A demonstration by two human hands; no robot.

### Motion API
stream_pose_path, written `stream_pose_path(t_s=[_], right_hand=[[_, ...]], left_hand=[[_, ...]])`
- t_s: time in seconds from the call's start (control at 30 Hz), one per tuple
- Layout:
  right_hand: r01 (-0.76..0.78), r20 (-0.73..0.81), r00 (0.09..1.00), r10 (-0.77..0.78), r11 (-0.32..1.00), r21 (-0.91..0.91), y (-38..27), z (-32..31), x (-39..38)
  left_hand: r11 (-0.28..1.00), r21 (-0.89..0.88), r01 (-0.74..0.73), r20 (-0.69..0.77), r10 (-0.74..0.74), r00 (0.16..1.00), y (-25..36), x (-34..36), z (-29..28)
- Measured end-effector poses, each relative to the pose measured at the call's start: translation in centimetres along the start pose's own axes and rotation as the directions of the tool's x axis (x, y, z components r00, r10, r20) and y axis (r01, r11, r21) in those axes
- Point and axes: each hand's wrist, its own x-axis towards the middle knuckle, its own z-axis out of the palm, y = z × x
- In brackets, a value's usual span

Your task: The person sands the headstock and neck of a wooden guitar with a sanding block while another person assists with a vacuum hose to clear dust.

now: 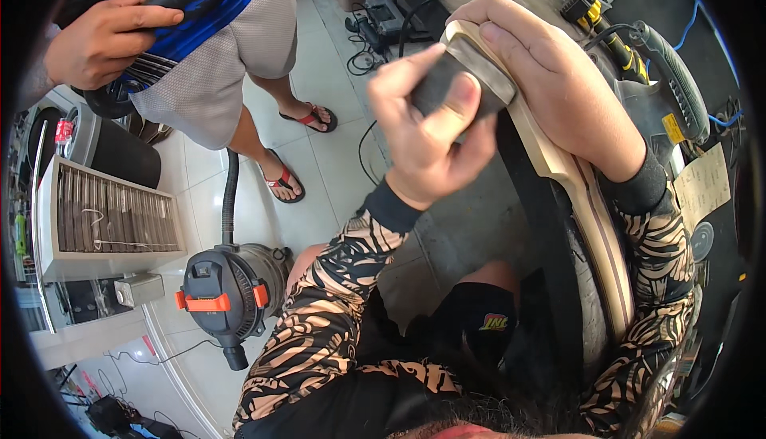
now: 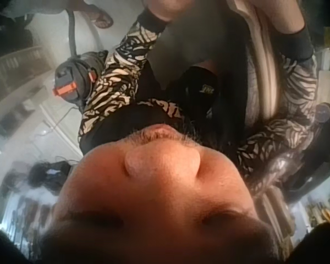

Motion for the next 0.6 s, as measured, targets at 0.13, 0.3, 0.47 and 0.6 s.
stream_pose_path(t_s=[0.13,0.3,0.47,0.6], right_hand=[[0.054,-0.007,0.999,-0.054,0.998,-0.034,0.4,0.2,-0.1],[0.056,-0.017,0.998,-0.056,0.998,-0.017,0.7,0.3,-0.3],[0.05,-0.004,0.999,-0.05,0.999,0.009,0.5,0.3,0.0],[0.037,-0.039,0.999,-0.037,0.999,-0.005,1.0,0.5,-0.2]], left_hand=[[0.985,0.033,0.167,-0.113,-0.163,0.98,-1.6,-0.2,-0.5],[0.994,0.097,0.044,-0.055,-0.039,0.998,-1.9,0.1,-0.8],[0.992,0.023,0.127,-0.115,-0.124,0.986,-2.9,0.5,-2.3],[0.991,0.069,0.116,-0.045,-0.113,0.993,-0.3,0.1,-1.2]])
